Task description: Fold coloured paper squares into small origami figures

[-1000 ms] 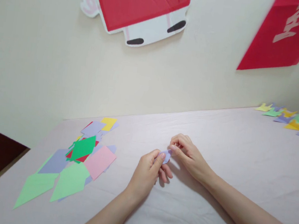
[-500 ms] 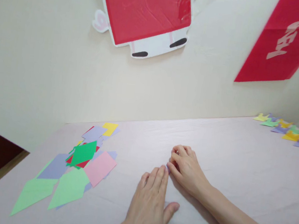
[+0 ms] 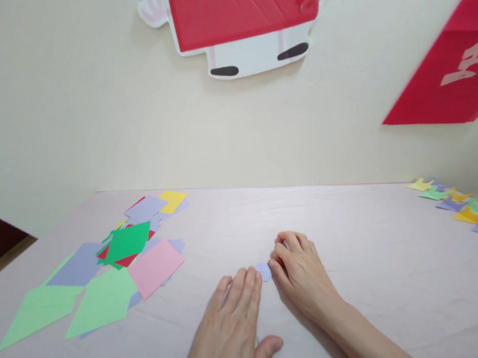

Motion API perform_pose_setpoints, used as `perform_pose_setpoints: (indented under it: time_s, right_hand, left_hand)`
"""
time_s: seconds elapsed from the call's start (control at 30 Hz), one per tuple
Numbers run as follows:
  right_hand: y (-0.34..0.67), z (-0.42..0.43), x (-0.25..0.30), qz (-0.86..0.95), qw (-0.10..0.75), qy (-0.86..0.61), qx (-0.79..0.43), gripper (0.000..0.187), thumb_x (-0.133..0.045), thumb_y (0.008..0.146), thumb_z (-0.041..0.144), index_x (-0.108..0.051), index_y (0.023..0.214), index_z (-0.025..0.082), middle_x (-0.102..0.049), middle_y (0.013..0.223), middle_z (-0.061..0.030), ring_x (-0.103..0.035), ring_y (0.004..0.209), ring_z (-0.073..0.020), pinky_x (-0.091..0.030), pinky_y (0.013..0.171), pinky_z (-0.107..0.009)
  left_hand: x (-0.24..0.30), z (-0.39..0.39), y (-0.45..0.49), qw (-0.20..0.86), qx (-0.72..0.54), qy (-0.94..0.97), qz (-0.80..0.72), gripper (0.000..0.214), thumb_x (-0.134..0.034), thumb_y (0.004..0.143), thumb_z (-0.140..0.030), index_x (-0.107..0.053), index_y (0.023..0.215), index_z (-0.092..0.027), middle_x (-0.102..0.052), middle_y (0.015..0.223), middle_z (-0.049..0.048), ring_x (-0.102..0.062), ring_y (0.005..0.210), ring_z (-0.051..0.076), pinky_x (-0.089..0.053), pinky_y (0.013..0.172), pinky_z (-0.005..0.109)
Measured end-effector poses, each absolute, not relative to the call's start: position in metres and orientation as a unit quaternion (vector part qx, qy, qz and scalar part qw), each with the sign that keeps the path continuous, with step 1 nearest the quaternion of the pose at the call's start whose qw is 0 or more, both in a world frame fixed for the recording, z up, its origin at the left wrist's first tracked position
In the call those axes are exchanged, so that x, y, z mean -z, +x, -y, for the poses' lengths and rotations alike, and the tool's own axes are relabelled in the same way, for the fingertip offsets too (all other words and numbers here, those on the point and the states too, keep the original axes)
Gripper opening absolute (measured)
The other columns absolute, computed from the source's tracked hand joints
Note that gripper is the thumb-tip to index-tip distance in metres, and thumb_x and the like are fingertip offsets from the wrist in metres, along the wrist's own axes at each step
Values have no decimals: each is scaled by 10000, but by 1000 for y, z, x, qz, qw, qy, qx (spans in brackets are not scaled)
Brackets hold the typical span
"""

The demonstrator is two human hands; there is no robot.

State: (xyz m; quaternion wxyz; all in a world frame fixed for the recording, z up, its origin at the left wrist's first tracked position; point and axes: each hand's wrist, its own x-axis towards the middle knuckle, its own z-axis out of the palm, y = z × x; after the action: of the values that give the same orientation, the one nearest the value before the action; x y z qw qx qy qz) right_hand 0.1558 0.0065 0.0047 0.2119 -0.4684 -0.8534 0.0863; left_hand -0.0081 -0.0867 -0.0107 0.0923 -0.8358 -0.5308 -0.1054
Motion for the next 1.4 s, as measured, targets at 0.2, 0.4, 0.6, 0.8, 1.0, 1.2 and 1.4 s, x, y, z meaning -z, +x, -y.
perform_pose_setpoints:
  time_s: [0.2, 0.4, 0.6, 0.8, 1.0, 1.2, 1.4]
  right_hand:
    - [155, -5, -6, 855, 205, -469, -84, 144, -508, 917, 168, -612, 818, 164, -569, 1065, -122, -459, 1043, -287, -397, 887, -453]
    - [154, -5, -4, 852, 209, -476, -70, 145, -514, 914, 173, -613, 809, 163, -575, 1058, -111, -458, 1049, -279, -395, 906, -438]
    - [157, -6, -2, 850, 213, -478, -62, 131, -512, 910, 175, -595, 810, 158, -574, 1046, -114, -465, 1039, -281, -397, 901, -435]
    - [154, -1, 0, 841, 227, -488, -60, 144, -490, 928, 199, -583, 1011, 129, -582, 1144, -137, -465, 1070, -285, -395, 921, -437]
    - [145, 2, 8, 843, 186, -504, -13, 403, -458, 948, 252, -505, 1327, 125, -495, 1387, -163, -384, 1255, -332, -347, 1000, -492]
    - [152, 1, 7, 849, 158, -504, -4, 452, -421, 945, 215, -479, 1392, 233, -469, 1421, -137, -381, 1284, -334, -368, 996, -495]
    - [165, -4, 13, 849, 160, -504, 8, 458, -396, 954, 192, -474, 1398, 270, -466, 1423, -126, -387, 1287, -328, -394, 991, -496]
  left_hand:
    - [17, 95, -28, 176, 111, -837, 505, 773, -381, 895, -654, -574, 1280, -12, -588, 1321, 200, -537, 1206, 332, -375, 993, 440]
    - [5, 94, -33, 222, 121, -823, 508, 690, -475, 881, -604, -576, 1261, -36, -581, 1334, 190, -522, 1215, 331, -360, 992, 443]
    - [-1, 79, -10, 121, 101, -860, 486, 801, -318, 898, -702, -465, 1394, -90, -426, 1477, 111, -447, 1330, 273, -381, 1019, 438]
    - [6, 76, -12, 61, 88, -862, 496, 822, -311, 902, -700, -440, 1408, -65, -378, 1488, 122, -436, 1345, 287, -400, 1030, 456]
    - [-3, 71, -13, 40, 78, -870, 486, 834, -392, 876, -705, -436, 1409, -66, -414, 1474, 104, -407, 1363, 295, -370, 1079, 475]
    - [-8, 70, -13, 27, 59, -872, 485, 817, -417, 873, -696, -451, 1403, -74, -404, 1477, 116, -406, 1364, 305, -366, 1091, 493]
    - [-5, 72, -17, -4, 42, -867, 497, 819, -347, 890, -707, -400, 1442, -105, -301, 1527, 81, -348, 1398, 299, -358, 1104, 487]
